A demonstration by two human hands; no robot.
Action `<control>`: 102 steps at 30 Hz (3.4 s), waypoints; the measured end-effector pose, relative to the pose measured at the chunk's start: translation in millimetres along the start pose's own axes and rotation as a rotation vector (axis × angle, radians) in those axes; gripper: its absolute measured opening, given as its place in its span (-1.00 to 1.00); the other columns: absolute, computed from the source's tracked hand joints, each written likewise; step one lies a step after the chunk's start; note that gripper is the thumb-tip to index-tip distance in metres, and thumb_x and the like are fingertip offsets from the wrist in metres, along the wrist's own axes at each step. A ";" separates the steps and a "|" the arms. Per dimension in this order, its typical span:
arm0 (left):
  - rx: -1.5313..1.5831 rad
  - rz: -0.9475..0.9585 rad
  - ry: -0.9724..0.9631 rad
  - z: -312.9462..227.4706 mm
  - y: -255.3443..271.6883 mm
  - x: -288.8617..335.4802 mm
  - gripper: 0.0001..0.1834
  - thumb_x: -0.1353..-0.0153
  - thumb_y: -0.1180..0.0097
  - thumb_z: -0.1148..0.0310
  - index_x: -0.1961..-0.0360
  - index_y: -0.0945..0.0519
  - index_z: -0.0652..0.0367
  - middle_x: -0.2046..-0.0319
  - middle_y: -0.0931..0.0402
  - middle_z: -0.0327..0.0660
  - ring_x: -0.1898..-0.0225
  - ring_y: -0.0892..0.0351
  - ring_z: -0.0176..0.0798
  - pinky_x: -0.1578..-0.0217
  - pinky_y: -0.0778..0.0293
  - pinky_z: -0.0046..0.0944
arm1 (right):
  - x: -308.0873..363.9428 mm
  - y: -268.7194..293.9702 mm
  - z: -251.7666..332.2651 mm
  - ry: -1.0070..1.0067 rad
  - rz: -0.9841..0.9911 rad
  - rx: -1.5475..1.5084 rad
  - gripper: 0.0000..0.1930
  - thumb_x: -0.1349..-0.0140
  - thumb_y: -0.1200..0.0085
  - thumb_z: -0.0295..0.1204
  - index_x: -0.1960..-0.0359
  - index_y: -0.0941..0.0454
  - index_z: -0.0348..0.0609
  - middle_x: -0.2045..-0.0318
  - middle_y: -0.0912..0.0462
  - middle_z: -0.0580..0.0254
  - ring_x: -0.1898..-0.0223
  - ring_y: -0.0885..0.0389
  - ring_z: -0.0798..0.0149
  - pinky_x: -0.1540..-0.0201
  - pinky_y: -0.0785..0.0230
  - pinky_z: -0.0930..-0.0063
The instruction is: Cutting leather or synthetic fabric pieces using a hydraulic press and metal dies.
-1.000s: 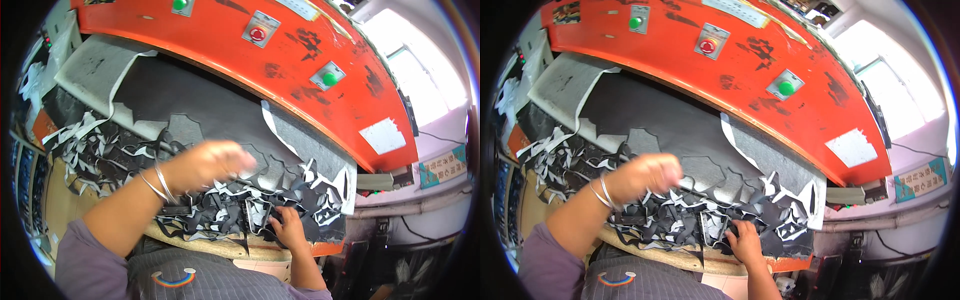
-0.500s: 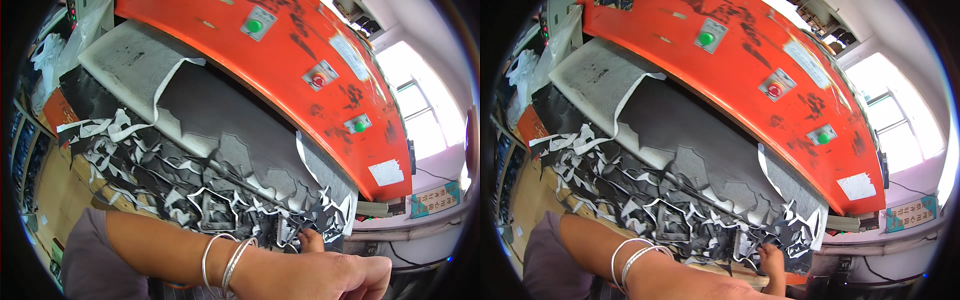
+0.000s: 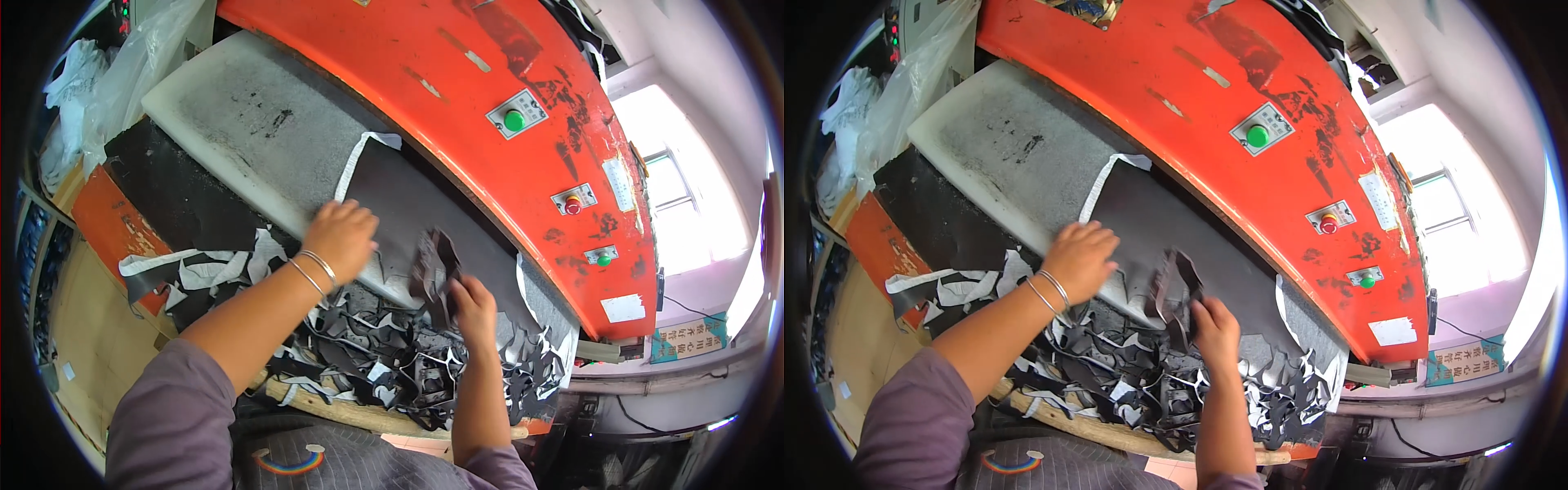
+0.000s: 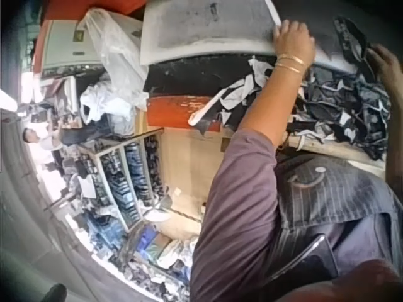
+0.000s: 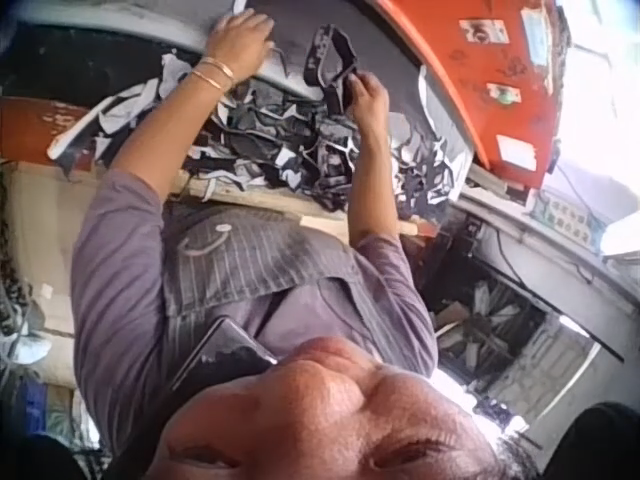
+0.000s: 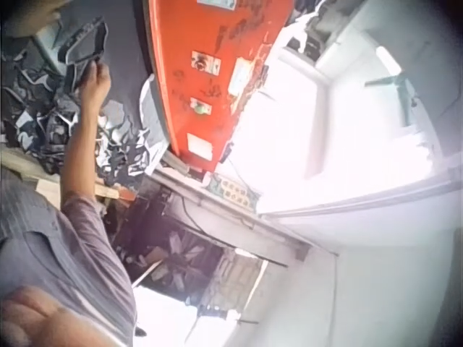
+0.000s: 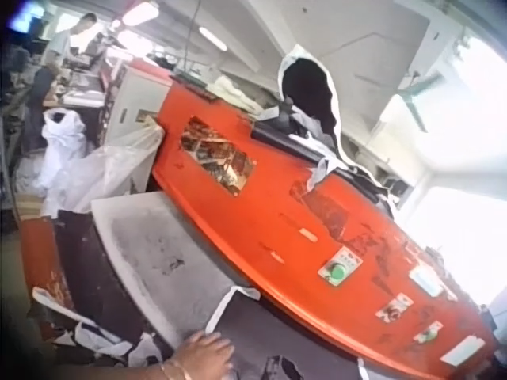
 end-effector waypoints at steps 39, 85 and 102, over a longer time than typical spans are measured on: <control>0.144 -0.241 0.037 81.5 -30.6 -16.0 -0.77 -0.04 -0.11 0.36 0.23 -0.64 0.02 0.04 -0.60 -0.30 -0.15 -0.41 -0.21 -0.19 -0.11 -0.09 | -75.9 -91.1 6.1 0.161 -0.181 0.204 -0.65 0.21 -0.43 -0.40 0.34 -0.61 -0.19 0.19 -0.62 0.07 0.07 -0.51 0.04 0.07 -0.41 0.26; 0.208 -0.104 0.154 74.4 -19.8 -50.1 -0.39 -0.08 0.05 0.51 -0.23 -0.22 0.24 -0.04 -0.53 -0.19 -0.17 -0.35 -0.16 -0.19 -0.11 -0.05 | -53.0 -109.4 14.8 0.337 -0.003 0.296 -0.12 0.05 -0.19 -0.29 -0.33 -0.08 -0.33 -0.11 -0.42 -0.21 -0.17 -0.34 -0.16 -0.28 -0.07 0.07; 0.239 -0.011 0.222 84.3 -26.0 -62.5 -0.37 -0.09 0.07 0.59 -0.26 -0.20 0.34 -0.14 -0.47 -0.16 -0.22 -0.33 -0.13 -0.22 -0.11 -0.10 | -60.0 -117.0 9.5 0.398 -0.054 0.368 -0.16 0.05 -0.23 -0.28 -0.32 -0.16 -0.24 -0.10 -0.42 -0.16 -0.13 -0.35 -0.12 -0.24 -0.11 0.11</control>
Point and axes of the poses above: each hand's wrist, its own x-axis away from the middle knuckle, its own y-axis out of the back of the hand, z = x × y, the point moved 1 cm from there along -x, towards the middle knuckle
